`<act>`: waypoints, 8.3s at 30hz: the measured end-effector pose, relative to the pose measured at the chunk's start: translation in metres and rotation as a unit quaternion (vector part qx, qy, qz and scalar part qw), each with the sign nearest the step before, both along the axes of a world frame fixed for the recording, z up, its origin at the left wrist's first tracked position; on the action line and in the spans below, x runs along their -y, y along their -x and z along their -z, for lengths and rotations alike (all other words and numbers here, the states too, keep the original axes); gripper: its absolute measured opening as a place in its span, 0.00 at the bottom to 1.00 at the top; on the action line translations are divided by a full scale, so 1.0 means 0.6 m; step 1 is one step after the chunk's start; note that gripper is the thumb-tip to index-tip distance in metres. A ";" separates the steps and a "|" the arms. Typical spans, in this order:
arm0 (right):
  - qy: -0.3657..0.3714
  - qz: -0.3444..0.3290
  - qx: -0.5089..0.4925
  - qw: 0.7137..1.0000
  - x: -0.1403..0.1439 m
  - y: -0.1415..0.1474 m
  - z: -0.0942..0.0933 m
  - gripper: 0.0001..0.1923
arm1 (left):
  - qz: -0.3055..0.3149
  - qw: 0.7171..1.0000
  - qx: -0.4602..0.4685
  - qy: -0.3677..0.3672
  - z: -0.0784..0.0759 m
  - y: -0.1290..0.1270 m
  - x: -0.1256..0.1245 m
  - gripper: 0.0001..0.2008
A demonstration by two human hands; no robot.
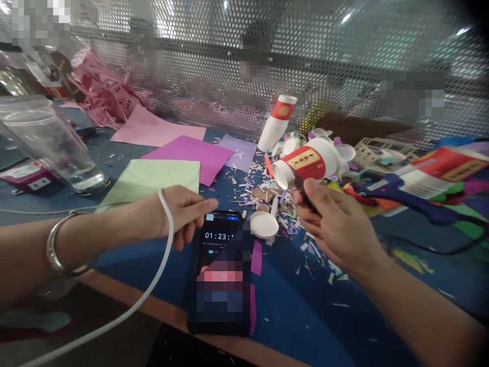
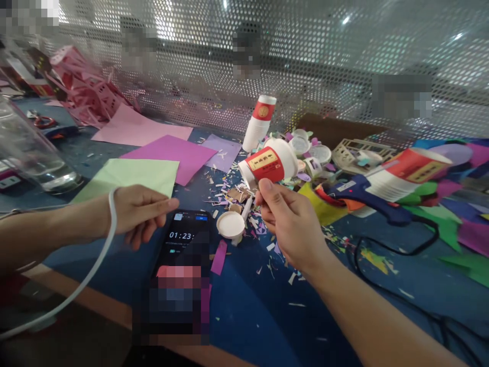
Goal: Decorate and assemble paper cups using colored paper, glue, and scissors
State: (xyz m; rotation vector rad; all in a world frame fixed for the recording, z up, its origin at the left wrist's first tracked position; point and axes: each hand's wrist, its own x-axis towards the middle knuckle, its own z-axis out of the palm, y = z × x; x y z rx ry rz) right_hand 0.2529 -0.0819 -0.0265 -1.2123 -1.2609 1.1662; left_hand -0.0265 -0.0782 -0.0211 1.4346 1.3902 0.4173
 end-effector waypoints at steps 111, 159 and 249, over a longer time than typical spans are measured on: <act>-0.135 0.016 0.103 0.985 0.027 0.022 0.006 0.23 | 0.065 0.863 0.393 -0.311 0.019 -0.155 -0.064 0.18; -0.173 0.014 0.137 0.975 0.024 0.022 0.013 0.23 | 0.068 0.862 0.413 -0.285 0.029 -0.154 -0.068 0.17; -0.170 0.033 0.107 0.979 0.025 0.027 0.006 0.23 | 0.097 0.868 0.449 -0.188 0.001 -0.145 -0.073 0.14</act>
